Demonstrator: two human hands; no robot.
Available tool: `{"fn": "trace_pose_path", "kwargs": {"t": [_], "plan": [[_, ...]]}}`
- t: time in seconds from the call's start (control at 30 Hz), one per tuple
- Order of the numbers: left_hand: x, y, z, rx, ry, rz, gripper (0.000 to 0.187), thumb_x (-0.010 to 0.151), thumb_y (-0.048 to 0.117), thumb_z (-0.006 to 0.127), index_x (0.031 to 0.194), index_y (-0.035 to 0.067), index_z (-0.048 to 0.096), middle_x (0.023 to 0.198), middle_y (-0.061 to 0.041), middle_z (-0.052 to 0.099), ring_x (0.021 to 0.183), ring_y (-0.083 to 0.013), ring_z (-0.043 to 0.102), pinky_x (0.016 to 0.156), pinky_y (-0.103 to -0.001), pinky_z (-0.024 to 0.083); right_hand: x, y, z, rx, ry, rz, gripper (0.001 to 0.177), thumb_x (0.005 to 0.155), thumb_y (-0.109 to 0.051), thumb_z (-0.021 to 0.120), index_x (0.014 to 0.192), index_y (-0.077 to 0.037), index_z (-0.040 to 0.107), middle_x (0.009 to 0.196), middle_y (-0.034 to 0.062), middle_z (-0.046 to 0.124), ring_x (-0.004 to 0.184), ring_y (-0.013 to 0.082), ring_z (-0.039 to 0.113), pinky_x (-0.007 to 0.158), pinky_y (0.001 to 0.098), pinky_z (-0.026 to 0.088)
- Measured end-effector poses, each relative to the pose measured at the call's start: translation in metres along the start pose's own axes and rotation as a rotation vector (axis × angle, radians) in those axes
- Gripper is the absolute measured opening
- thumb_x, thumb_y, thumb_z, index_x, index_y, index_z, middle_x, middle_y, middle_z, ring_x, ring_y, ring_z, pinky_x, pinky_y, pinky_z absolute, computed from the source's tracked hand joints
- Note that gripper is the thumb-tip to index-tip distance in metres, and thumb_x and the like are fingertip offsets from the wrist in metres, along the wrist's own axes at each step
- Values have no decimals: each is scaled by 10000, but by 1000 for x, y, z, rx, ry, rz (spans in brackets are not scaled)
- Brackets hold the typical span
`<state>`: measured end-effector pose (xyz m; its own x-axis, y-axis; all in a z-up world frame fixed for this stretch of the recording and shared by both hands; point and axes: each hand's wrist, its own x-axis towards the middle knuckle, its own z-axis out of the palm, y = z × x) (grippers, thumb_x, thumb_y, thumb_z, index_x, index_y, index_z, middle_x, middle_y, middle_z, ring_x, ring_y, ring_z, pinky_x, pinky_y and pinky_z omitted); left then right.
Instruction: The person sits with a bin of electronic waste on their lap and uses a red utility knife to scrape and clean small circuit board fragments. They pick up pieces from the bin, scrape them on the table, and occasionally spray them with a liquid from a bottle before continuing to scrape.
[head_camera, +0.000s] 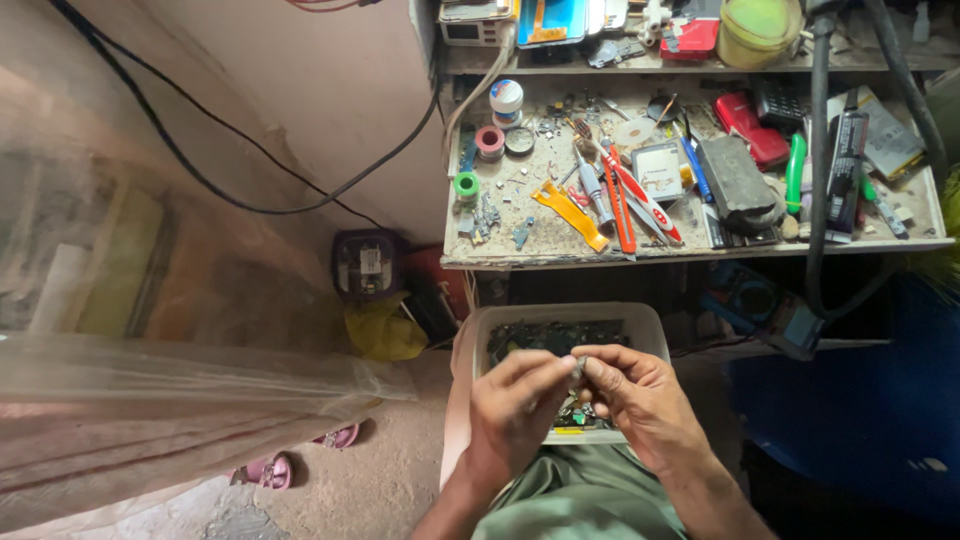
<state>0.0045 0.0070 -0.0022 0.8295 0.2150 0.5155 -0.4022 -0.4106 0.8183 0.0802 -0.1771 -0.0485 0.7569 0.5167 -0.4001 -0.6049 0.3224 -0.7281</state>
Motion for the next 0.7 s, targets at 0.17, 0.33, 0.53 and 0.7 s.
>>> {"fn": "trace_pose_path", "kwargs": {"t": [0.17, 0.33, 0.53, 0.7], "plan": [[0, 11, -14, 353, -96, 342, 460, 806, -16, 724, 1260, 48, 700, 1144, -91, 702, 887, -231, 730, 704, -351, 578, -2, -1, -1, 40, -61, -27, 281, 959, -71, 666, 1207, 51, 719, 951, 101, 756, 714, 112, 651, 635, 232, 534], [-2, 13, -20, 458, -178, 387, 466, 843, 42, 695, 1307, 2, 671, 1181, -114, 672, 930, -224, 718, 730, -359, 574, -1, 0, -1, 23, -56, -12, 285, 952, -77, 660, 1204, 44, 719, 970, 113, 765, 731, 110, 659, 645, 233, 539], [-4, 7, -18, 528, -200, 447, 459, 877, 56, 689, 1330, -11, 663, 1224, -120, 659, 942, -212, 709, 737, -349, 568, -2, -3, 0, 32, -79, -22, 295, 969, -70, 654, 1229, 61, 701, 1000, 131, 765, 775, 118, 676, 674, 237, 542], [-3, 9, -20, 520, -199, 442, 459, 878, 64, 678, 1331, -9, 656, 1214, -120, 665, 974, -223, 718, 759, -353, 576, -6, -8, 4, 70, -135, -27, 314, 962, -61, 659, 1246, 66, 693, 1037, 133, 760, 817, 129, 685, 719, 261, 543]]}}
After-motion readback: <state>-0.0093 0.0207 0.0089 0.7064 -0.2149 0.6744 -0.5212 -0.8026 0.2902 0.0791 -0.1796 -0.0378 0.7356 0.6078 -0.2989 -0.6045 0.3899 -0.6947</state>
